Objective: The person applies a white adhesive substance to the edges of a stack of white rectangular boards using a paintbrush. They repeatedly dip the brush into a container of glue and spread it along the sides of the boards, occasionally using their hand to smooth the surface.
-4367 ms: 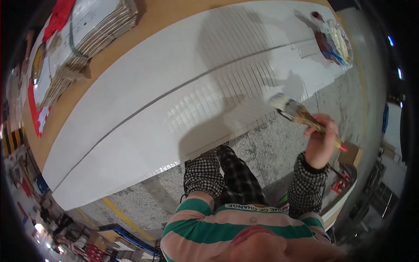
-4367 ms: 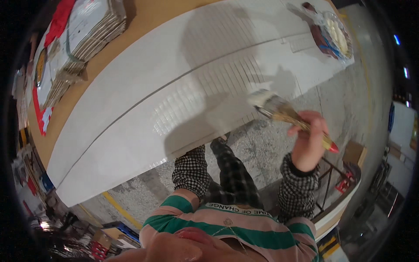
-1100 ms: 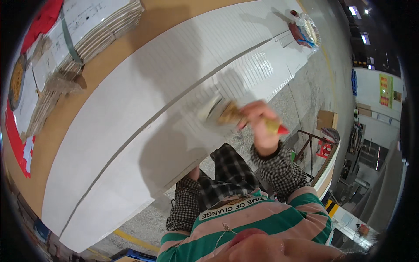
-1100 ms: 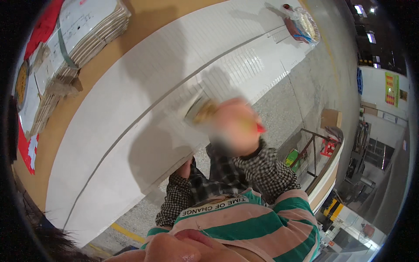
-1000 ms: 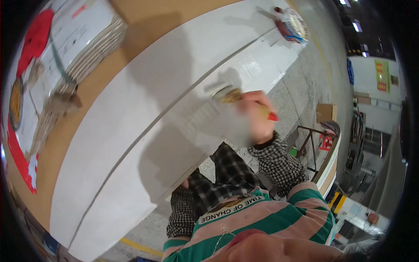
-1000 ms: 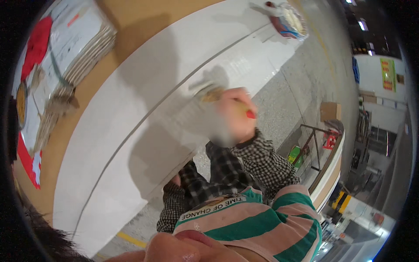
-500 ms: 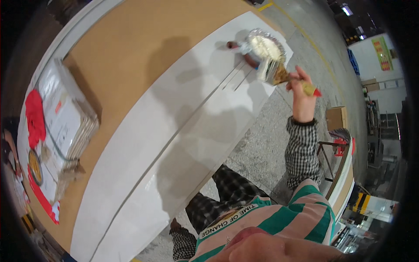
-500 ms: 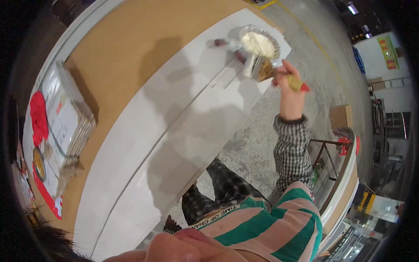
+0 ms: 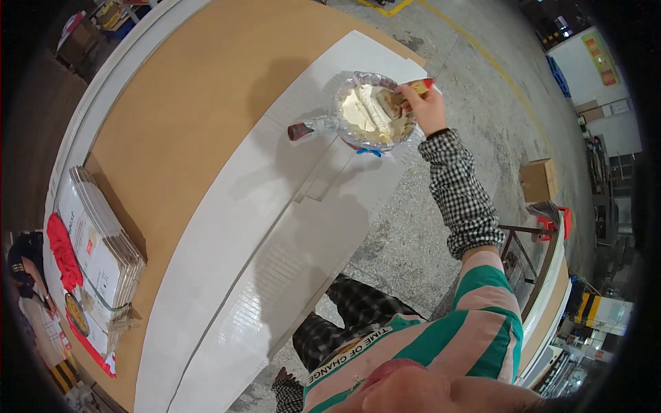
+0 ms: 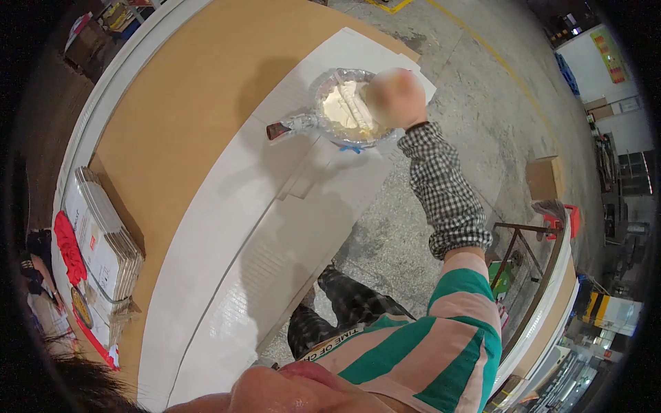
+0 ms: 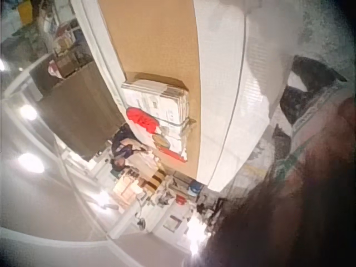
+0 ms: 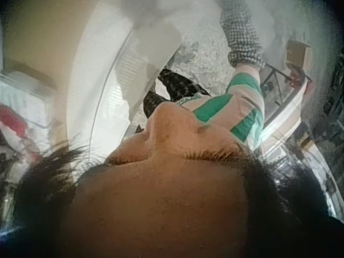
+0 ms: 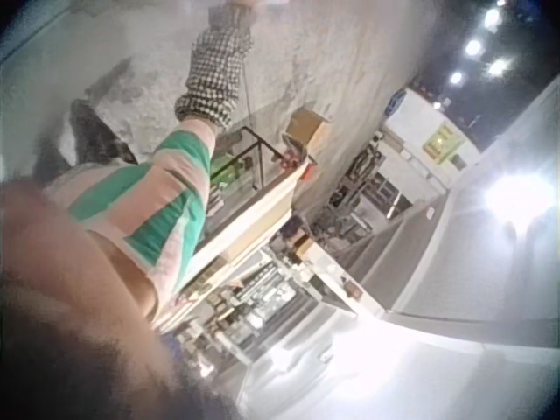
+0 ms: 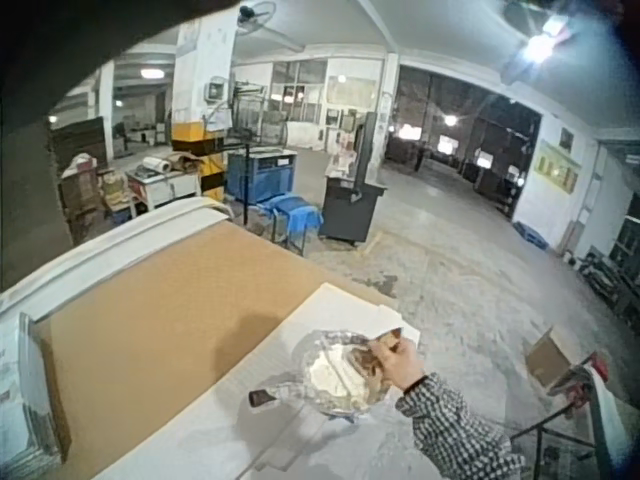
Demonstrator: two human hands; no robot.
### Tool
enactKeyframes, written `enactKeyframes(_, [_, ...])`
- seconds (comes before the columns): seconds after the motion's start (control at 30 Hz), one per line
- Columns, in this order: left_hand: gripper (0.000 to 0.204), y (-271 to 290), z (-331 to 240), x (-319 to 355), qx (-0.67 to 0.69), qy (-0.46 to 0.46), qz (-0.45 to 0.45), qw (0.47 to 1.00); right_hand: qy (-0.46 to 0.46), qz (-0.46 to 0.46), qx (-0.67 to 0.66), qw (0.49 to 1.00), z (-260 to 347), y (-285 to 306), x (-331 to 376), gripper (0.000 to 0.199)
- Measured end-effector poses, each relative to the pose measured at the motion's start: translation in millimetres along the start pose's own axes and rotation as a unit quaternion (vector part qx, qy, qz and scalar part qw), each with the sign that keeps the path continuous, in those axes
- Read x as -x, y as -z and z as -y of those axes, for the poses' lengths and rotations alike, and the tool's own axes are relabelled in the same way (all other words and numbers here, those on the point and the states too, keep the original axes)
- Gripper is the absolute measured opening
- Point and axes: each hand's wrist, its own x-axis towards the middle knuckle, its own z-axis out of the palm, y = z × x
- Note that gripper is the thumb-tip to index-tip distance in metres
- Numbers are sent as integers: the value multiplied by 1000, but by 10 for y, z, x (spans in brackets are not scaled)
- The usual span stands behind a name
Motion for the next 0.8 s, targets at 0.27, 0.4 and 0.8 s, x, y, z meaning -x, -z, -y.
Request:
enactKeyframes(0.27, [60,-42,110,116,0,21,-13,1000,-5,14,-34,999,337,65,148,22])
enactKeyframes(0.4, [61,131,144,-247,15,35,-32,999,17,11,-70,997,202,39,120,21])
enactKeyframes(0.8, [51,1296,147,-102,-650,6,-158,743,-7,-119,-69,991,-164,191,107,33])
